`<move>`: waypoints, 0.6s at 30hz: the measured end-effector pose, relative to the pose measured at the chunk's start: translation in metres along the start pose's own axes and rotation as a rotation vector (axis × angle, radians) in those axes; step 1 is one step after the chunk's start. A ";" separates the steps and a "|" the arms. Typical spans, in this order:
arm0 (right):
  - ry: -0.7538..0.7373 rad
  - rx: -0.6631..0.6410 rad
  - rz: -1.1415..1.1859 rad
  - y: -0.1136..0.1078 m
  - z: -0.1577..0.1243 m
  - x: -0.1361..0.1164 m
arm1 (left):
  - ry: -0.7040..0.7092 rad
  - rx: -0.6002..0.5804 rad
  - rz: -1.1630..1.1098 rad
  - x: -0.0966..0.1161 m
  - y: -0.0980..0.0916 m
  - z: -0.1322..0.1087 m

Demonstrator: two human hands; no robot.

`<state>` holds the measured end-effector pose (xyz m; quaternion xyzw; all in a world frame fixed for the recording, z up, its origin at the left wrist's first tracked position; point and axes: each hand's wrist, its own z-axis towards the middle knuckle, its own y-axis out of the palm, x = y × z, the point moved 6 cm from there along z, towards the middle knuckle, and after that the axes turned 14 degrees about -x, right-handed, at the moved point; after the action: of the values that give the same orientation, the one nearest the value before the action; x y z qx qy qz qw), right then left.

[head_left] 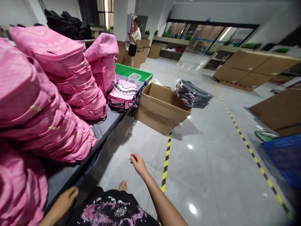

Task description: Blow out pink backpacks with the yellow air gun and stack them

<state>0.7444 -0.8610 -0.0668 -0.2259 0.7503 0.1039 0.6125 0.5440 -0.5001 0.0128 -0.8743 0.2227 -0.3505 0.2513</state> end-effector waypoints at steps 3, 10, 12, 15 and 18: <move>0.083 0.111 0.211 -0.089 0.038 -0.001 | 0.102 -0.015 -0.284 0.087 0.011 0.080; 0.152 0.127 0.471 -0.195 0.189 0.014 | 0.167 0.090 -0.683 0.274 -0.017 0.261; 0.136 0.133 0.470 -0.229 0.257 0.006 | 0.216 0.107 -0.729 0.330 -0.032 0.318; 0.132 0.165 0.434 -0.289 0.367 -0.018 | 0.258 0.216 -0.719 0.417 -0.065 0.402; 0.136 0.181 0.365 -0.349 0.467 -0.056 | 0.343 0.399 -0.675 0.507 -0.113 0.468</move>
<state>1.3231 -0.9533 -0.0775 -0.0367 0.8248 0.1298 0.5492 1.2397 -0.5670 0.0399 -0.7613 -0.1093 -0.5898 0.2462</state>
